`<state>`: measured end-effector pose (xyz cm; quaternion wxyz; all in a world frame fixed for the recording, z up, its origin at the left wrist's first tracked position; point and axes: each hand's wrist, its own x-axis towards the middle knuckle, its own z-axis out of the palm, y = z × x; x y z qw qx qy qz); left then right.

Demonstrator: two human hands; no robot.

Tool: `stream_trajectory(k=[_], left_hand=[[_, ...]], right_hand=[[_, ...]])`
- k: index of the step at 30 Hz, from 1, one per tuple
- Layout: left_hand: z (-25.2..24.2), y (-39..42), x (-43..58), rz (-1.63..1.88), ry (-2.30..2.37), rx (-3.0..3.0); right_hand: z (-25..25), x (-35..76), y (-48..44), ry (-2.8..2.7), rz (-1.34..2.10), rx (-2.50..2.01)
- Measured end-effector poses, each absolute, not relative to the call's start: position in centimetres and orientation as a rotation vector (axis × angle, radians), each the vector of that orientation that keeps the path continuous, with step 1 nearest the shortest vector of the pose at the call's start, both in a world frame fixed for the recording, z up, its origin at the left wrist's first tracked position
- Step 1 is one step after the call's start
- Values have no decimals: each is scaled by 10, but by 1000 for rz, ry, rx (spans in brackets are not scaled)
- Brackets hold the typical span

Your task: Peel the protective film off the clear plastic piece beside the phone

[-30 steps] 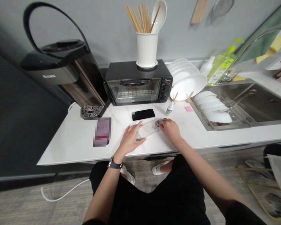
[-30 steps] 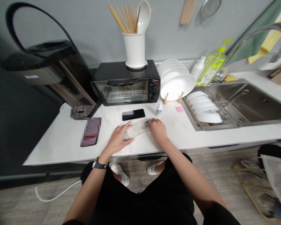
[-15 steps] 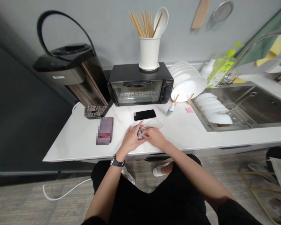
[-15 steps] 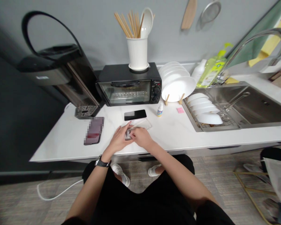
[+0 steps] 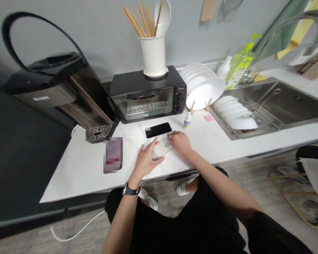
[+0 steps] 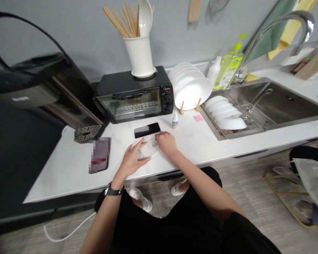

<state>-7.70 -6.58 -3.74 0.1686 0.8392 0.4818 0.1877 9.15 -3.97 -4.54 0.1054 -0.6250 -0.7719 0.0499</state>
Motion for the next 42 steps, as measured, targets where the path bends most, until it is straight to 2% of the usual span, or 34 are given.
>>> stream_trajectory(k=[8,16,22,34,42], left_hand=[[-38,-70,-74,495,1423,2367],[-36,-72,-77,580,1383,2342],[-38,-71,-80,599,1371,2324],[-38,-73,-80,536,1400,2376],[-28,-76,-76,452,1459,2366]], right_hand=[[-31,57,-67,-2544,302,-1473],[-36,114,-65,-2411,106,-1779],[-49,102,-53,-2294,-12,-1899],[-30,60,-64,-2578,225,-1530],[-36,107,-56,-2392,112,-1845]])
